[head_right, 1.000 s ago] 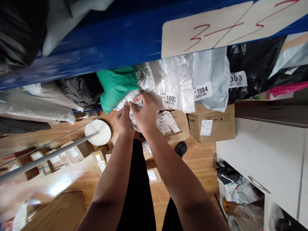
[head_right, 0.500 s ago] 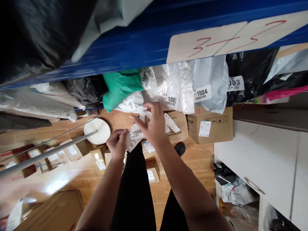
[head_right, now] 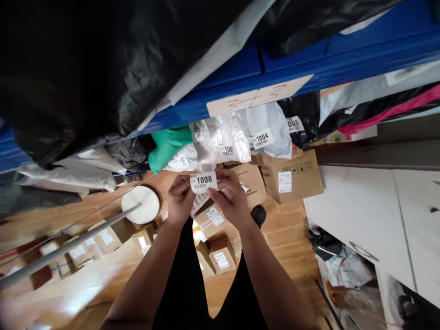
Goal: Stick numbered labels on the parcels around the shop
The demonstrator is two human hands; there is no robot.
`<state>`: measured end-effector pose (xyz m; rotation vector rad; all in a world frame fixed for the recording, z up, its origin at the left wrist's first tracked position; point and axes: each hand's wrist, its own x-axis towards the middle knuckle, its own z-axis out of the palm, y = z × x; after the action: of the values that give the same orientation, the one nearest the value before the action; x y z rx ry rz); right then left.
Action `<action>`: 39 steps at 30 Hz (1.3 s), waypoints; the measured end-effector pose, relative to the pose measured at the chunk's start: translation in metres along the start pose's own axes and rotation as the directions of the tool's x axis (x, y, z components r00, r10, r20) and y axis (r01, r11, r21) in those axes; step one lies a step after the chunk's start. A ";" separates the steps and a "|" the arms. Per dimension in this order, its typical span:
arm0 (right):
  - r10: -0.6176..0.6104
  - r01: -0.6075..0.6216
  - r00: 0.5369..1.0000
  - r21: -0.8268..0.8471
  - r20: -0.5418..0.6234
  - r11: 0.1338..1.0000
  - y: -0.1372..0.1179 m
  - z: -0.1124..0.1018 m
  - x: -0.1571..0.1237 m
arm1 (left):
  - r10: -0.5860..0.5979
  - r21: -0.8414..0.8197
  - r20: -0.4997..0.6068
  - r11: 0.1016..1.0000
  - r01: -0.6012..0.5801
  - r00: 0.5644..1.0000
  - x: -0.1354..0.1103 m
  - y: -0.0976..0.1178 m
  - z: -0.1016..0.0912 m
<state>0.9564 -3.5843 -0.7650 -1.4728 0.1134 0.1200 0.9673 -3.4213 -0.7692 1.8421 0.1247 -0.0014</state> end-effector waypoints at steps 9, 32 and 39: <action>0.008 -0.018 0.993 0.084 0.117 0.996 -0.013 0.001 -0.022 | 0.180 0.375 0.037 0.909 -0.181 0.983 0.028 0.041 -0.051; -0.627 0.476 0.770 -0.758 0.114 0.446 -0.009 0.110 0.073 | 0.514 0.538 -0.301 0.787 -0.302 0.803 0.104 -0.049 -0.163; -0.617 0.463 0.773 -0.798 0.150 0.386 -0.007 0.134 0.087 | 0.551 0.428 -0.357 0.814 -0.392 0.754 0.104 -0.055 -0.172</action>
<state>1.0439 -3.4509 -0.7587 -2.3810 -0.3593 -0.6021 1.0546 -3.2324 -0.7818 2.1322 -0.0237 0.8450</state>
